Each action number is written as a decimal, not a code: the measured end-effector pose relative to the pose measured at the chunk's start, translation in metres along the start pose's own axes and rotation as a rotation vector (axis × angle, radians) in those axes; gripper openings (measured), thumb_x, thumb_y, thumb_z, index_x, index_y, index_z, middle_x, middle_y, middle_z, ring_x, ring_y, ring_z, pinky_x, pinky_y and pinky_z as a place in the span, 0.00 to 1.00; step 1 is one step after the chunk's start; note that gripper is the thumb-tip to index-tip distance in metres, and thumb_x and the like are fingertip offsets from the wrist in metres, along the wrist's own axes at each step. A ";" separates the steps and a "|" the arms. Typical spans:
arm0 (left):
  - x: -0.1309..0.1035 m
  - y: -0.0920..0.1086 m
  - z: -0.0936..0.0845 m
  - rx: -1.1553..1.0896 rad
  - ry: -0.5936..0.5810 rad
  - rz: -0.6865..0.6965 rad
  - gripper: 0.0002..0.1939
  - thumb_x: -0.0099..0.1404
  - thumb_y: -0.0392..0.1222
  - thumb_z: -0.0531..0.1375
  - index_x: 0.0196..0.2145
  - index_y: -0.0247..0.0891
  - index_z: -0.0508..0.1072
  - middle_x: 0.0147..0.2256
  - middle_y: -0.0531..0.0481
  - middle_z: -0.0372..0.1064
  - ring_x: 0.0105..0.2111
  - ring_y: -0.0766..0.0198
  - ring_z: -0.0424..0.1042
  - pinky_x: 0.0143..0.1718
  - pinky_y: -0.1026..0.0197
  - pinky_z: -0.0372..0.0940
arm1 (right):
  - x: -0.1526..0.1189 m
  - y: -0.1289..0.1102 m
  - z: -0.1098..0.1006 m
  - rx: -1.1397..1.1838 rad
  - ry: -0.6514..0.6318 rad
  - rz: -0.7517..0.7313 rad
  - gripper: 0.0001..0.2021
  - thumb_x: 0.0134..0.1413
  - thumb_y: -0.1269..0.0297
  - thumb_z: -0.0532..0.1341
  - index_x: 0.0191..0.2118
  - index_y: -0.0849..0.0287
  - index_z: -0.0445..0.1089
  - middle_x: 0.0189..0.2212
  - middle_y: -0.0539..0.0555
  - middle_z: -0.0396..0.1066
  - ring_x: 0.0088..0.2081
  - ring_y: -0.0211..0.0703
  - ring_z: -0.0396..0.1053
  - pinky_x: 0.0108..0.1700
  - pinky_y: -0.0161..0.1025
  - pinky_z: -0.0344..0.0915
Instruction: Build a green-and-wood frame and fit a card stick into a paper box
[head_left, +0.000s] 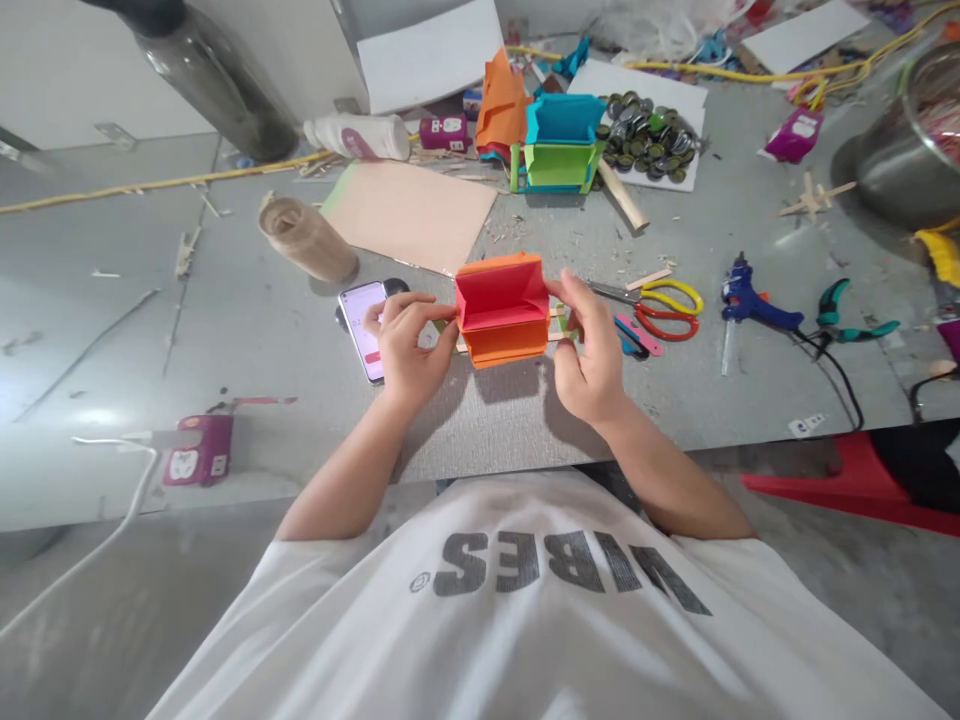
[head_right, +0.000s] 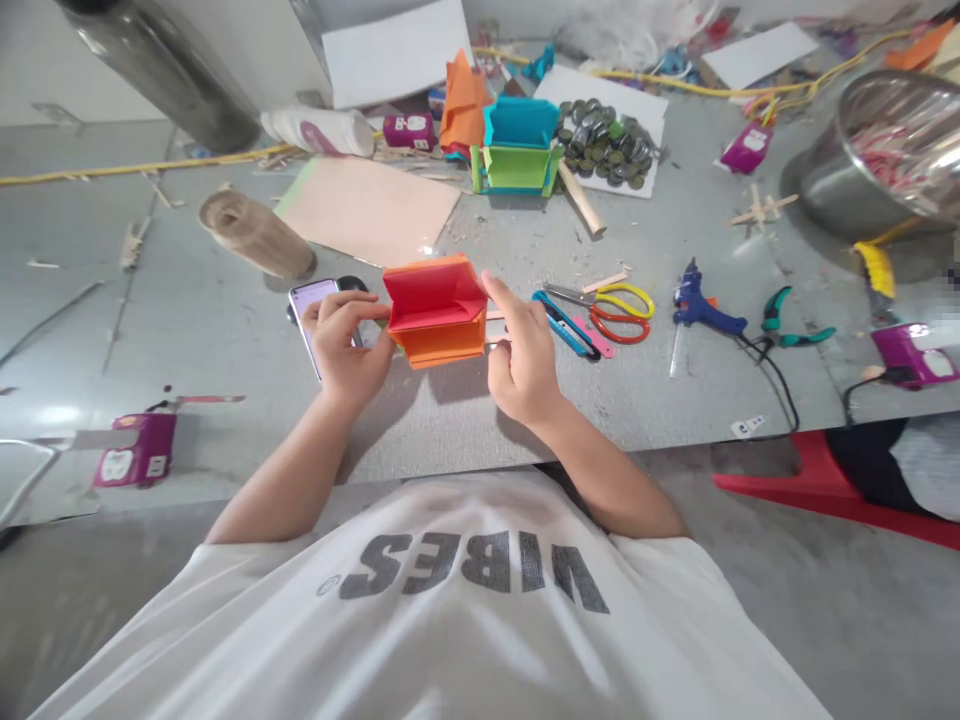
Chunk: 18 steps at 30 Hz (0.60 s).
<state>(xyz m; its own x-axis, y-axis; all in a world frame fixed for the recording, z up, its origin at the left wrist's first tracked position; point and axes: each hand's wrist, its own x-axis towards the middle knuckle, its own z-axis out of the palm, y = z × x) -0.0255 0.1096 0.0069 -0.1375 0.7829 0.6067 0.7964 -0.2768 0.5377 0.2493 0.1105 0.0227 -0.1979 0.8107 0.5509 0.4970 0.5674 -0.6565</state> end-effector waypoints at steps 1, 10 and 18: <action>0.001 -0.002 0.001 -0.024 0.004 -0.001 0.02 0.74 0.45 0.70 0.42 0.48 0.83 0.43 0.49 0.86 0.54 0.46 0.84 0.70 0.35 0.63 | 0.004 0.004 -0.005 -0.033 -0.012 -0.024 0.35 0.77 0.64 0.55 0.84 0.39 0.66 0.70 0.59 0.83 0.57 0.63 0.83 0.64 0.70 0.83; 0.006 -0.012 0.009 -0.224 -0.224 0.037 0.05 0.74 0.45 0.70 0.39 0.45 0.85 0.40 0.49 0.85 0.44 0.53 0.83 0.48 0.50 0.77 | 0.037 0.055 -0.017 0.145 -0.029 -0.018 0.15 0.79 0.49 0.67 0.61 0.45 0.83 0.51 0.58 0.88 0.50 0.57 0.88 0.59 0.60 0.85; 0.010 -0.015 0.004 -0.227 -0.217 0.049 0.05 0.77 0.47 0.73 0.42 0.46 0.86 0.41 0.48 0.86 0.45 0.53 0.84 0.51 0.48 0.80 | 0.034 0.063 -0.014 0.140 -0.072 0.055 0.18 0.77 0.40 0.68 0.43 0.47 0.86 0.40 0.57 0.87 0.45 0.57 0.85 0.54 0.58 0.83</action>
<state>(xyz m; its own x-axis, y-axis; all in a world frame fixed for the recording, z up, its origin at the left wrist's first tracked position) -0.0365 0.1240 0.0030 0.0455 0.8594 0.5093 0.6439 -0.4150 0.6428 0.2851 0.1715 0.0072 -0.2363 0.8465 0.4770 0.3874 0.5323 -0.7527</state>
